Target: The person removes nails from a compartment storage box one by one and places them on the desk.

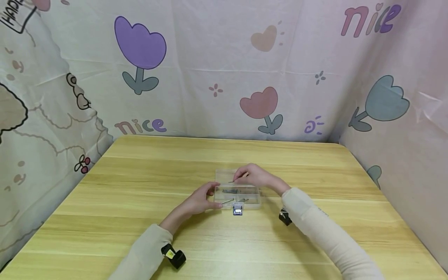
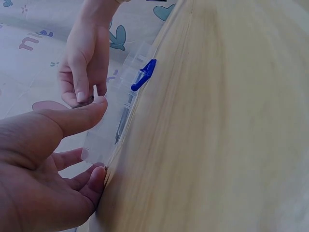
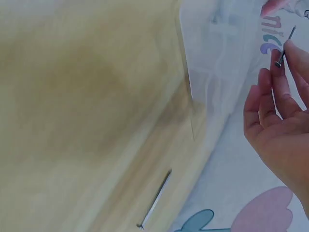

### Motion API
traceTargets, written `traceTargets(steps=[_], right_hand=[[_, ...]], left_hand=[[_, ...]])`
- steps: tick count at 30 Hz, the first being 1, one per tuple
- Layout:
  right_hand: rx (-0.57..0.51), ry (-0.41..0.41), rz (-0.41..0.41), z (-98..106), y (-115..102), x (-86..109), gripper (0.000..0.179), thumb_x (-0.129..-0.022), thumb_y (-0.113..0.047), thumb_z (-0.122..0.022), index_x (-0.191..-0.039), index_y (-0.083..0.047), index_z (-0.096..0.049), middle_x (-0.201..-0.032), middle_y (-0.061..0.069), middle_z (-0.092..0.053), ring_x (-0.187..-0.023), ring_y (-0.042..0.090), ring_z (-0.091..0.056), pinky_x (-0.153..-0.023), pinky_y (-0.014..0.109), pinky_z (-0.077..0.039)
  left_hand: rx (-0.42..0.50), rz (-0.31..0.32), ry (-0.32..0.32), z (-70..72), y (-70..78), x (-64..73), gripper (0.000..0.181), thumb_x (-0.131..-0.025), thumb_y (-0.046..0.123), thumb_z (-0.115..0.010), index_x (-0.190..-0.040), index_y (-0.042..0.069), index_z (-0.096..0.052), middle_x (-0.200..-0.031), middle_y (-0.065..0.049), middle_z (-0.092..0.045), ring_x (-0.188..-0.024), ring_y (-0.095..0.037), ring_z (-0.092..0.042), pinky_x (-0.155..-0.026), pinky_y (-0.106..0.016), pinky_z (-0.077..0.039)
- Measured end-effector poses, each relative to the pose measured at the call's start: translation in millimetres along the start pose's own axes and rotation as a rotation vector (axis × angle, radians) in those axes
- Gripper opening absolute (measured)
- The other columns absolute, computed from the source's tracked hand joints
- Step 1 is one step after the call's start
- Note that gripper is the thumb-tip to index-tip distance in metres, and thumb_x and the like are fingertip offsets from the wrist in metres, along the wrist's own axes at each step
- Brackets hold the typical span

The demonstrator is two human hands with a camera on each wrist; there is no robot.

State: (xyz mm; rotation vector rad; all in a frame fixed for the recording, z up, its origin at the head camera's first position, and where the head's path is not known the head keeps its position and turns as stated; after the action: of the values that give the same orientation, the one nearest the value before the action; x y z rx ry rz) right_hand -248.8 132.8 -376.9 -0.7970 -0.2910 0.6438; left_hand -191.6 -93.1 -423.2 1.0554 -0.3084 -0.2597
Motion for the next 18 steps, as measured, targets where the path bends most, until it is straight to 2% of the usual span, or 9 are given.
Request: traceTargets(steps=[5,11,18], right_hand=[[0.056,0.022,0.024,9,2,3.7,0.01,-0.093,-0.006,-0.064,-0.097,-0.002,-0.071,-0.098,0.003,-0.069,-0.091,0.016,-0.061,-0.082,0.034,-0.049],[0.083,0.06,0.001,20,7,13.6,0.016,-0.093,-0.004,-0.062,-0.106,0.0,-0.071,-0.105,0.008,-0.069,-0.096,0.021,-0.062,-0.085,0.037,-0.049],[0.115,0.073,-0.01,31,18,28.2,0.016,-0.093,-0.001,-0.061,-0.105,0.003,-0.072,-0.106,0.012,-0.069,-0.099,0.026,-0.062,-0.084,0.04,-0.049]], left_hand=[[0.008,0.002,0.001,-0.3,-0.4,-0.4,0.071,-0.077,0.012,-0.082,-0.139,0.004,-0.047,-0.123,-0.009,-0.053,-0.11,-0.028,-0.047,-0.093,-0.046,-0.04],[0.007,0.004,-0.001,-0.7,-0.5,-0.5,0.071,-0.077,0.011,-0.081,-0.139,0.004,-0.047,-0.123,-0.008,-0.053,-0.11,-0.027,-0.047,-0.093,-0.046,-0.04],[0.001,0.006,0.006,-0.7,-0.9,-0.5,0.069,-0.078,0.011,-0.081,-0.138,0.004,-0.048,-0.123,-0.008,-0.053,-0.11,-0.027,-0.047,-0.092,-0.045,-0.04]])
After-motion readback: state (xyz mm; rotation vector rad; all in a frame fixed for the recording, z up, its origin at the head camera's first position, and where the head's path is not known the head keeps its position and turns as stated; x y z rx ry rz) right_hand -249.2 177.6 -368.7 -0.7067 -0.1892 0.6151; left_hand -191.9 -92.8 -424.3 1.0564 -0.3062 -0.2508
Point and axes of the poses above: each hand's wrist, its own x-axis away from the middle knuckle, its own z-axis out of the back of the hand, y = z × x, the point moved 1 cm from there along -x, towards the middle knuckle
